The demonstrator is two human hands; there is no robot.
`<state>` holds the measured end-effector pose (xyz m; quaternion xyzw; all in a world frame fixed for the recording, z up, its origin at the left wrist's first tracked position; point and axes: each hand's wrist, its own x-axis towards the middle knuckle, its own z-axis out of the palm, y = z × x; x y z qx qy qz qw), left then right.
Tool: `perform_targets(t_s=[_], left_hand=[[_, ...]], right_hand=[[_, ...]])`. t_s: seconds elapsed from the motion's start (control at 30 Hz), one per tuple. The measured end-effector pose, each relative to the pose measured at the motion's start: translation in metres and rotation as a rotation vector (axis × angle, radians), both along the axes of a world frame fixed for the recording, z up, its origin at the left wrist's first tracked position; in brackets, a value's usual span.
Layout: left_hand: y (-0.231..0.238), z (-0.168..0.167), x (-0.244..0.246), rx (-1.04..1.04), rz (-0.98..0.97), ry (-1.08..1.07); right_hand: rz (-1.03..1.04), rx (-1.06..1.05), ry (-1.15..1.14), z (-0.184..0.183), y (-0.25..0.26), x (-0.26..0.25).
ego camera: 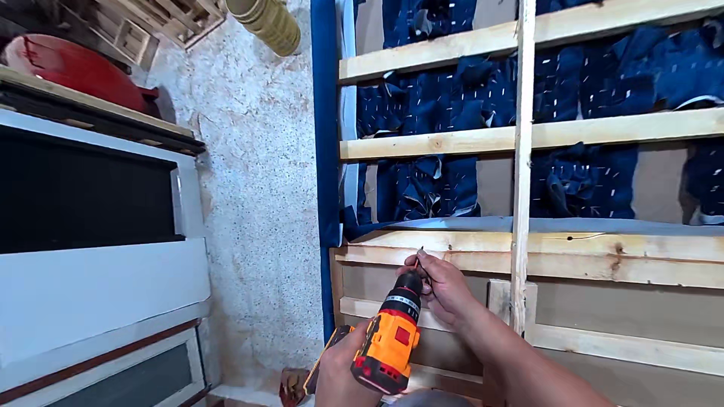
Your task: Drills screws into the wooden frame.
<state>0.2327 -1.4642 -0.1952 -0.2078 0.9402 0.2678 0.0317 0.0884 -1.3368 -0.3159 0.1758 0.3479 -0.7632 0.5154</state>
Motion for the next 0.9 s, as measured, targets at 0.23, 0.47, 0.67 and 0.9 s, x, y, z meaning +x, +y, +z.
perform_targets(t_s=[0.23, 0.47, 0.67, 0.9], left_hand=[[-0.006, 0.002, -0.024, 0.025, 0.016, -0.077], [-0.011, 0.007, -0.035, 0.049, 0.019, -0.176], [-0.015, 0.014, -0.039, -0.008, -0.014, -0.238], [-0.012, 0.019, -0.054, 0.037, -0.024, -0.203]], right_hand=[[-0.033, -0.041, -0.059, -0.009, -0.007, -0.015], [-0.100, -0.002, -0.180, -0.012, -0.014, -0.019], [-0.096, -0.028, -0.216, -0.014, -0.014, -0.019], [-0.121, -0.055, -0.191, -0.013, -0.014, -0.019]])
